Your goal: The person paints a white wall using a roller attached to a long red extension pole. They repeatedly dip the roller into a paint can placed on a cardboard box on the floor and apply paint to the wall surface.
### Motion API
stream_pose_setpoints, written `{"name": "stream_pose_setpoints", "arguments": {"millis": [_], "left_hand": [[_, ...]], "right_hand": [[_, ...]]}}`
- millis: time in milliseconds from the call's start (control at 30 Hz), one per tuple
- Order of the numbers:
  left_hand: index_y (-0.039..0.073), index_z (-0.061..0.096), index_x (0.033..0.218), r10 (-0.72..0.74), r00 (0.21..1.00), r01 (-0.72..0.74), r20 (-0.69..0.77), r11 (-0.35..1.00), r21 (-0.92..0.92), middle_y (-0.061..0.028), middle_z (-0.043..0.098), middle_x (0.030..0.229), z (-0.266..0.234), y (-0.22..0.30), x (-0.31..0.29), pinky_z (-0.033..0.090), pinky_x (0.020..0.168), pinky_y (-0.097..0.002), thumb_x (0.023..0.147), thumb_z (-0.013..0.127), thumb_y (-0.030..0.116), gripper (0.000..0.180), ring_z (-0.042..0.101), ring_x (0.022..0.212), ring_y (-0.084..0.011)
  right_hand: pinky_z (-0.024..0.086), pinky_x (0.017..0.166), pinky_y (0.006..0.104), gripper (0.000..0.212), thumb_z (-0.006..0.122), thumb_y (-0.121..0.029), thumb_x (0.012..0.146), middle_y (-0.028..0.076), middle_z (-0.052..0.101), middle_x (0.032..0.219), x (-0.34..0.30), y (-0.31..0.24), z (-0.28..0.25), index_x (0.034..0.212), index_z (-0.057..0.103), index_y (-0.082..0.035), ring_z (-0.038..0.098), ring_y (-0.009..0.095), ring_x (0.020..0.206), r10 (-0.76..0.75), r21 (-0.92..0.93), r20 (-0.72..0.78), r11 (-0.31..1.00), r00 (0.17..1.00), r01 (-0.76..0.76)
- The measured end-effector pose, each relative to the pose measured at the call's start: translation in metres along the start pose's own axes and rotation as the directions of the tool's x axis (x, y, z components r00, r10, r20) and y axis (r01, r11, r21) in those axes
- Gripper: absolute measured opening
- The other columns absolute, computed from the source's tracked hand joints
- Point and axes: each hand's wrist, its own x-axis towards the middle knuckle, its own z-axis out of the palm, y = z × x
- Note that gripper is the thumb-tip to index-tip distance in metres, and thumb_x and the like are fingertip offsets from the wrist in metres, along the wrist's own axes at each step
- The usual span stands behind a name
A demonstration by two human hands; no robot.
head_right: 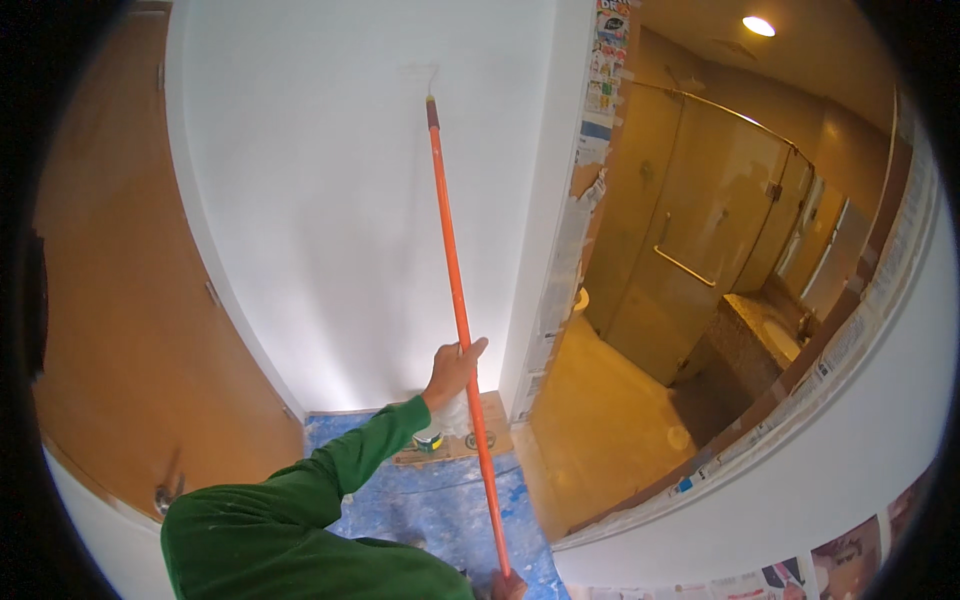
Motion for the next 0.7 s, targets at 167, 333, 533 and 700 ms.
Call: {"name": "stream_pose_setpoints", "arguments": {"millis": [167, 333, 533, 700], "left_hand": [[-0.004, 0.053, 0.058, -0.104, 0.994, 0.103, 0.035, 0.994, 0.030, -0.0149, 0.050, 0.051, 0.010, -0.021, -0.022, 0.040, 0.052, -0.0417, 0.085, 0.056, 0.047, 0.058, 0.052, 0.049, -0.0280], [-0.004, 0.055, 0.060, -0.117, 0.992, 0.111, 0.050, 0.988, 0.108, -0.0200, 0.055, 0.057, 0.037, -0.048, -0.077, 0.042, 0.055, -0.0441, 0.084, 0.055, 0.049, 0.058, 0.057, 0.056, -0.0335], [-0.005, 0.055, 0.059, 0.000, 1.000, 0.002, -0.026, 0.996, 0.089, -0.0220, 0.055, 0.057, 0.061, -0.054, -0.064, 0.043, 0.057, -0.0453, 0.085, 0.054, 0.050, 0.061, 0.058, 0.057, -0.0364], [-0.005, 0.055, 0.056, -0.031, 0.998, 0.024, 0.056, 0.993, 0.115, -0.0206, 0.053, 0.052, 0.047, -0.022, -0.036, 0.043, 0.056, -0.0449, 0.085, 0.053, 0.051, 0.063, 0.057, 0.054, -0.0358]], "right_hand": [[0.042, 0.052, 0.0376, 0.035, 0.072, -0.034, 0.073, 0.010, 0.061, 0.063, -0.012, 0.025, -0.017, 0.078, 0.066, -0.001, 0.052, 0.019, 0.059, 0.027, -0.049, 0.030, 0.998, 0.999, -0.026], [0.045, 0.053, 0.0373, 0.038, 0.074, -0.038, 0.067, 0.010, 0.064, 0.067, -0.038, 0.089, -0.029, 0.077, 0.067, -0.003, 0.058, 0.023, 0.062, 0.232, -0.220, 0.030, 0.950, 0.972, -0.220], [0.047, 0.056, 0.0381, 0.038, 0.072, -0.037, 0.069, 0.012, 0.064, 0.069, -0.034, 0.105, -0.039, 0.078, 0.067, -0.001, 0.059, 0.025, 0.065, 0.253, -0.123, 0.077, 0.962, 0.964, -0.243], [0.048, 0.062, 0.0397, 0.043, 0.070, -0.037, 0.073, 0.017, 0.064, 0.073, -0.018, 0.042, -0.037, 0.086, 0.066, 0.004, 0.059, 0.027, 0.069, 0.124, -0.088, 0.047, 0.989, 0.991, -0.120]]}}
